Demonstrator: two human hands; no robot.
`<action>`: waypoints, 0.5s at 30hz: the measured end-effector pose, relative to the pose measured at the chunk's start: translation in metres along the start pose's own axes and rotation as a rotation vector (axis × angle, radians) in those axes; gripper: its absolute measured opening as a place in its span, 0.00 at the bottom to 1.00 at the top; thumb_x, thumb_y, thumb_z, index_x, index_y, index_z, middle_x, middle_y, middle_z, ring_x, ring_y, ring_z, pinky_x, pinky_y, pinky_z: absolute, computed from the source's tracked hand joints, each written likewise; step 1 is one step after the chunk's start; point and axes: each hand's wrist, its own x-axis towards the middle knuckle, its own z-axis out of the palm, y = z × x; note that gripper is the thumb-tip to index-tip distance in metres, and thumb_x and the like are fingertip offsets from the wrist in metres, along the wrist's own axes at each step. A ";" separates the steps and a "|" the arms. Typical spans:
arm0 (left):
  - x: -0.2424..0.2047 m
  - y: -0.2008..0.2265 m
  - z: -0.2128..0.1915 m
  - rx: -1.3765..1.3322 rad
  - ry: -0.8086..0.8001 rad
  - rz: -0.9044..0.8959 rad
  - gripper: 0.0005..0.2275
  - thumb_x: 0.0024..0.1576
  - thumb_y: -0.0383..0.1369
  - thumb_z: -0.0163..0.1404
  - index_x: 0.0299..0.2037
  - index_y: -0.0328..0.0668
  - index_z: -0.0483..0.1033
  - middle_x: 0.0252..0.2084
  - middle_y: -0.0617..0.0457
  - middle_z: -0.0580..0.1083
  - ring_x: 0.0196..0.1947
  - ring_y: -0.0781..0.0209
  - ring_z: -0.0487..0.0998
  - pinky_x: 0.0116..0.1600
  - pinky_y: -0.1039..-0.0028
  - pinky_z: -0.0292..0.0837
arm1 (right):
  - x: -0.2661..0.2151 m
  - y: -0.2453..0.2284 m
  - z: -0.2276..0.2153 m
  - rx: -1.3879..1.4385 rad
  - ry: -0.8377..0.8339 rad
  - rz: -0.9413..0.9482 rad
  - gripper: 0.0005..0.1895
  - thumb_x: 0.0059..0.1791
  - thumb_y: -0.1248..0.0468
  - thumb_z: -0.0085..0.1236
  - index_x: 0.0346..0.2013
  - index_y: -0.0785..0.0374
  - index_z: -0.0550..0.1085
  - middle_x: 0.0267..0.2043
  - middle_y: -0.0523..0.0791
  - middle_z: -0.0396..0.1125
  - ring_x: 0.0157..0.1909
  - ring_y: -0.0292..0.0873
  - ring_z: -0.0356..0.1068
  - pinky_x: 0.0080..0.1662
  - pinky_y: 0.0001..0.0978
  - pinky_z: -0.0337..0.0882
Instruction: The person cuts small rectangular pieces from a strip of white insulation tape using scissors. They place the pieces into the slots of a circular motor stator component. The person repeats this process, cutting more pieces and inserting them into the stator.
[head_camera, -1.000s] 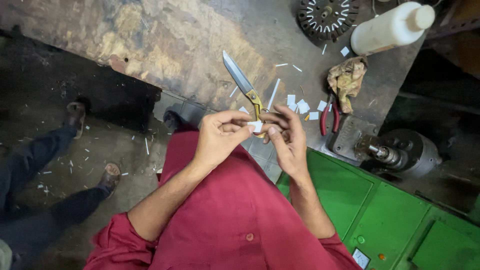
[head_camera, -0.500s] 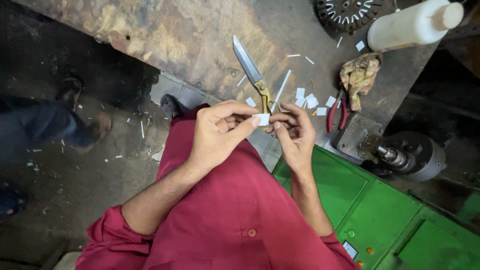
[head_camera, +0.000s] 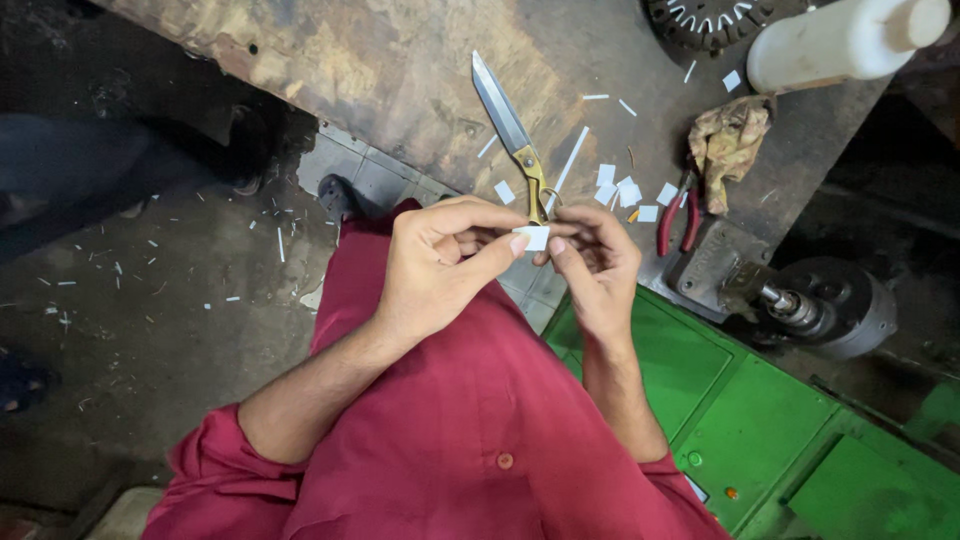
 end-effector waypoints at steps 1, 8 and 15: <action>0.000 0.001 0.001 -0.007 -0.004 -0.003 0.08 0.61 0.17 0.55 0.49 0.23 0.79 0.48 0.46 0.77 0.46 0.65 0.81 0.51 0.78 0.79 | -0.001 -0.004 0.001 0.032 -0.003 -0.005 0.16 0.53 0.75 0.56 0.57 0.72 0.71 0.44 0.49 0.75 0.40 0.37 0.74 0.41 0.24 0.71; -0.003 -0.006 0.001 0.061 -0.008 -0.006 0.08 0.60 0.17 0.55 0.48 0.22 0.79 0.47 0.46 0.77 0.46 0.65 0.81 0.49 0.79 0.79 | -0.003 -0.017 0.019 0.162 -0.003 -0.123 0.17 0.52 0.76 0.62 0.54 0.69 0.71 0.47 0.47 0.73 0.48 0.38 0.74 0.52 0.31 0.76; 0.025 -0.055 -0.008 0.217 0.051 -0.191 0.09 0.58 0.20 0.56 0.48 0.26 0.79 0.39 0.50 0.80 0.37 0.69 0.80 0.41 0.80 0.78 | -0.001 0.023 0.008 -0.029 0.164 -0.028 0.17 0.52 0.73 0.61 0.55 0.70 0.71 0.47 0.45 0.72 0.45 0.34 0.72 0.49 0.27 0.74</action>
